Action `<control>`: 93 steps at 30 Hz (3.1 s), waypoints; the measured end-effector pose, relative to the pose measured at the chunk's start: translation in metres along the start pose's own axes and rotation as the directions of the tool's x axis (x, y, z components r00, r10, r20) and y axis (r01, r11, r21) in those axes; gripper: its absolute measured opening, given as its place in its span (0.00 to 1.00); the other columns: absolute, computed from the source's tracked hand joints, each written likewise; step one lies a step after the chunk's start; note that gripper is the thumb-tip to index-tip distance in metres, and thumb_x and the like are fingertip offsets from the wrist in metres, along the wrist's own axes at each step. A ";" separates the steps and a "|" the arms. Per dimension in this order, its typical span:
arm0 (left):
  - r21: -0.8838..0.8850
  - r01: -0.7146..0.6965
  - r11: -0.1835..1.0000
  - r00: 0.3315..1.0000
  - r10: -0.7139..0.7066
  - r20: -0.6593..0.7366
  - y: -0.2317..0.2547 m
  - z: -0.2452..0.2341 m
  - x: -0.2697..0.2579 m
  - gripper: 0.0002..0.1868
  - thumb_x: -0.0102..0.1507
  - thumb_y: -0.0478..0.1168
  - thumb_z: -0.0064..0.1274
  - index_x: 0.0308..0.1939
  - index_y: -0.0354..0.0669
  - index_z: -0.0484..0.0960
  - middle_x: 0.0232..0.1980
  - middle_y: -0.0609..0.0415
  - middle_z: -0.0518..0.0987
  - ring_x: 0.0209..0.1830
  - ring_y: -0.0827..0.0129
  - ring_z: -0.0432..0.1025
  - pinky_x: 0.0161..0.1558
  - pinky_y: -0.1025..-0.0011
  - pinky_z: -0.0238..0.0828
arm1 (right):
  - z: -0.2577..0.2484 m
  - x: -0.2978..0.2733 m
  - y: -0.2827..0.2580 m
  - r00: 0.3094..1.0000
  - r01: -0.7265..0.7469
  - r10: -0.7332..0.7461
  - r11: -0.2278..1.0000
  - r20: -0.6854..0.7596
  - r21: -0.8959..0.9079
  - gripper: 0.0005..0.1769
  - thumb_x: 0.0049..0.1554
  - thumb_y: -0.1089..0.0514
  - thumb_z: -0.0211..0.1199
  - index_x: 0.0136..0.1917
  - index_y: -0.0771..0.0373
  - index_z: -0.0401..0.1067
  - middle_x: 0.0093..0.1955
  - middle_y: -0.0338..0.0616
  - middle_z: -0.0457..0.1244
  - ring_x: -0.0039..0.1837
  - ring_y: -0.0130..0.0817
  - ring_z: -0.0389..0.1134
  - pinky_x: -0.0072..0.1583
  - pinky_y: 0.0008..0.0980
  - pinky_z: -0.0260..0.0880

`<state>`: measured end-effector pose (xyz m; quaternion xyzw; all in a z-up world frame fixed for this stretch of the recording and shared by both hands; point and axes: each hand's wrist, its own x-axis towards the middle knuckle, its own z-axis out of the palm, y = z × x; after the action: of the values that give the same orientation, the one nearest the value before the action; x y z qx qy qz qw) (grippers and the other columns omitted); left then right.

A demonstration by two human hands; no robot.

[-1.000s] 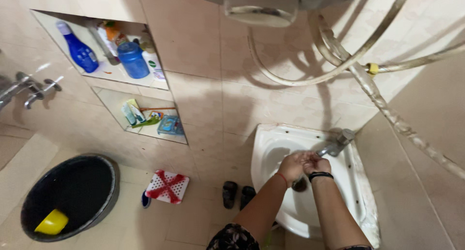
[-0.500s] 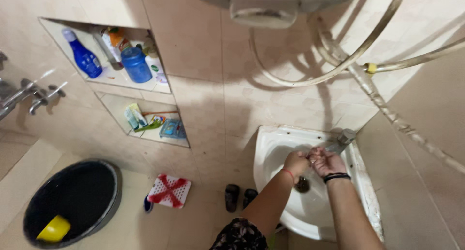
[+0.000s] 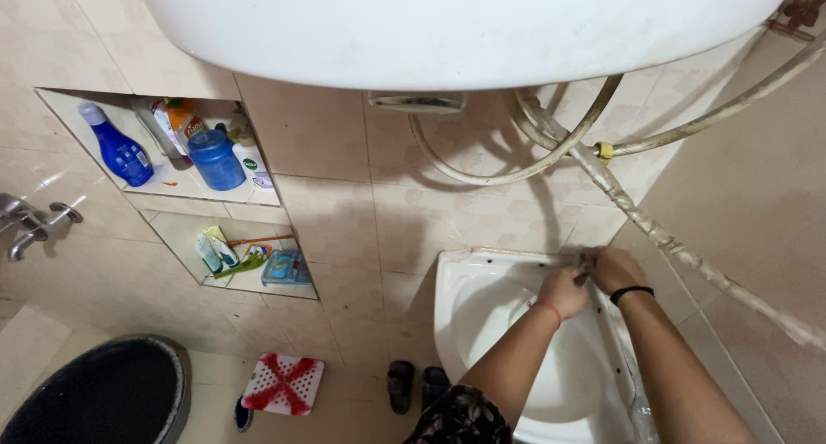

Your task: The person washes their hands at a small sink, rubbing their palms, fingers, and the back of their hands under running water.

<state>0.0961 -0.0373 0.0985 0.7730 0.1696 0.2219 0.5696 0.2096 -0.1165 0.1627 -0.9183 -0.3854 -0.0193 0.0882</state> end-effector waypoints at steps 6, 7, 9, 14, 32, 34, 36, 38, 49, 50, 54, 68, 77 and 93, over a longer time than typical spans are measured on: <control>0.197 -0.095 0.976 0.991 0.112 -0.078 -0.033 -0.010 -0.041 0.26 0.53 0.27 0.46 0.57 0.31 0.79 0.58 0.31 0.78 0.62 0.41 0.71 0.65 0.58 0.65 | -0.003 -0.020 -0.029 0.991 -0.113 0.125 0.974 -0.051 0.199 0.21 0.58 0.61 0.54 0.64 0.51 0.73 0.56 0.53 0.70 0.59 0.52 0.71 0.59 0.49 0.71; 0.185 -0.070 0.980 0.993 0.087 -0.082 -0.034 -0.009 -0.043 0.26 0.54 0.27 0.45 0.57 0.30 0.78 0.59 0.31 0.77 0.63 0.42 0.70 0.65 0.58 0.65 | 0.001 -0.020 -0.027 0.987 -0.146 0.154 0.978 -0.048 0.152 0.22 0.59 0.60 0.56 0.66 0.51 0.71 0.56 0.56 0.69 0.59 0.54 0.70 0.58 0.51 0.70; 0.172 -0.043 0.984 0.995 0.058 -0.085 -0.036 -0.010 -0.048 0.26 0.54 0.27 0.45 0.58 0.30 0.77 0.60 0.31 0.76 0.63 0.42 0.69 0.65 0.58 0.65 | 0.020 -0.019 -0.023 0.978 -0.110 0.139 0.978 -0.157 0.179 0.24 0.60 0.60 0.57 0.69 0.50 0.70 0.56 0.57 0.69 0.59 0.55 0.70 0.59 0.50 0.70; 0.141 0.149 0.979 0.987 -0.139 -0.075 -0.045 -0.019 -0.059 0.25 0.58 0.31 0.46 0.60 0.34 0.77 0.59 0.31 0.77 0.62 0.43 0.70 0.64 0.58 0.65 | 0.107 -0.056 -0.027 0.806 0.043 0.335 0.788 -0.488 0.614 0.38 0.54 0.61 0.67 0.75 0.66 0.58 0.57 0.62 0.64 0.54 0.52 0.69 0.54 0.47 0.71; 0.013 0.070 0.997 0.983 -0.067 -0.173 -0.080 -0.059 -0.090 0.21 0.62 0.24 0.49 0.58 0.35 0.82 0.56 0.40 0.81 0.56 0.55 0.74 0.59 0.65 0.69 | 0.171 -0.027 -0.072 0.846 -0.166 0.097 -0.886 0.524 0.432 0.11 0.60 0.62 0.42 0.37 0.63 0.63 0.35 0.45 0.57 0.37 0.35 0.56 0.40 0.33 0.58; -0.068 0.108 0.992 0.980 -0.118 -0.162 -0.082 -0.062 -0.092 0.20 0.59 0.24 0.48 0.55 0.32 0.83 0.54 0.40 0.82 0.55 0.56 0.75 0.58 0.66 0.70 | 0.176 -0.032 -0.074 0.859 -0.235 0.048 -0.847 0.509 0.477 0.12 0.60 0.61 0.42 0.37 0.63 0.62 0.35 0.45 0.57 0.37 0.35 0.55 0.40 0.33 0.57; -0.150 0.144 0.978 0.976 -0.166 -0.141 -0.093 -0.055 -0.088 0.20 0.57 0.25 0.47 0.52 0.30 0.83 0.53 0.40 0.84 0.54 0.58 0.77 0.56 0.67 0.70 | 0.180 -0.037 -0.072 0.869 -0.295 0.004 -0.800 0.495 0.523 0.12 0.60 0.60 0.41 0.37 0.62 0.61 0.35 0.45 0.57 0.36 0.34 0.53 0.40 0.33 0.56; -0.632 0.140 0.762 0.981 -0.192 -0.014 -0.100 -0.045 -0.079 0.20 0.57 0.31 0.46 0.52 0.36 0.80 0.53 0.43 0.82 0.55 0.59 0.78 0.58 0.65 0.75 | 0.184 -0.037 -0.072 0.858 -0.414 -0.159 -0.778 0.489 0.473 0.14 0.62 0.60 0.42 0.35 0.63 0.60 0.33 0.44 0.55 0.36 0.34 0.53 0.40 0.35 0.62; -0.513 0.053 0.857 0.993 -0.099 -0.063 -0.056 0.008 0.005 0.06 0.61 0.29 0.55 0.41 0.29 0.81 0.40 0.52 0.81 0.40 0.74 0.71 0.42 0.72 0.70 | 0.073 0.007 0.010 0.917 -0.396 -0.185 -0.526 0.353 0.753 0.15 0.69 0.56 0.48 0.45 0.64 0.70 0.37 0.42 0.65 0.37 0.29 0.66 0.38 0.26 0.69; -0.574 -0.116 0.811 0.989 0.043 -0.139 -0.056 0.020 0.015 0.05 0.61 0.25 0.52 0.40 0.26 0.80 0.42 0.51 0.81 0.43 0.74 0.71 0.44 0.73 0.70 | 0.049 0.009 0.011 0.948 -0.316 -0.092 -0.201 0.303 0.927 0.13 0.66 0.59 0.50 0.47 0.67 0.72 0.39 0.44 0.67 0.38 0.30 0.68 0.41 0.29 0.70; -0.487 -0.071 0.871 0.991 0.006 -0.133 -0.050 0.031 0.036 0.12 0.61 0.27 0.52 0.47 0.34 0.84 0.44 0.52 0.86 0.42 0.75 0.77 0.46 0.76 0.72 | -0.009 0.008 0.004 0.998 -0.055 0.046 0.657 0.032 0.752 0.11 0.56 0.64 0.59 0.46 0.75 0.79 0.40 0.58 0.72 0.40 0.40 0.72 0.46 0.38 0.73; 0.376 0.021 0.926 0.997 0.010 -0.083 -0.054 -0.020 -0.027 0.23 0.57 0.27 0.54 0.56 0.43 0.82 0.48 0.35 0.81 0.53 0.43 0.74 0.56 0.54 0.70 | -0.004 -0.002 -0.041 0.974 0.089 -0.079 0.995 -0.211 0.039 0.14 0.53 0.62 0.62 0.47 0.51 0.85 0.51 0.44 0.72 0.54 0.52 0.69 0.63 0.44 0.68; 0.360 0.052 0.932 0.997 -0.067 0.029 -0.107 -0.035 -0.064 0.25 0.56 0.29 0.54 0.59 0.38 0.81 0.56 0.35 0.79 0.59 0.46 0.73 0.62 0.61 0.66 | 0.111 -0.053 -0.034 0.810 0.142 0.284 0.753 -0.513 0.642 0.43 0.51 0.70 0.60 0.78 0.65 0.55 0.66 0.60 0.61 0.62 0.51 0.65 0.58 0.45 0.69; 0.013 -0.125 0.992 0.975 0.125 -0.181 -0.035 -0.083 -0.089 0.22 0.60 0.25 0.47 0.55 0.38 0.85 0.51 0.41 0.84 0.50 0.57 0.81 0.53 0.67 0.76 | 0.204 -0.014 -0.066 0.803 -0.243 0.133 -0.817 0.581 0.523 0.16 0.68 0.60 0.42 0.42 0.65 0.66 0.37 0.44 0.60 0.39 0.36 0.61 0.43 0.34 0.66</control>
<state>-0.0238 -0.0060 0.0726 0.7593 0.1720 0.3266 0.5359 0.1465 -0.0448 -0.0299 -0.3181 0.1510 0.3967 0.8477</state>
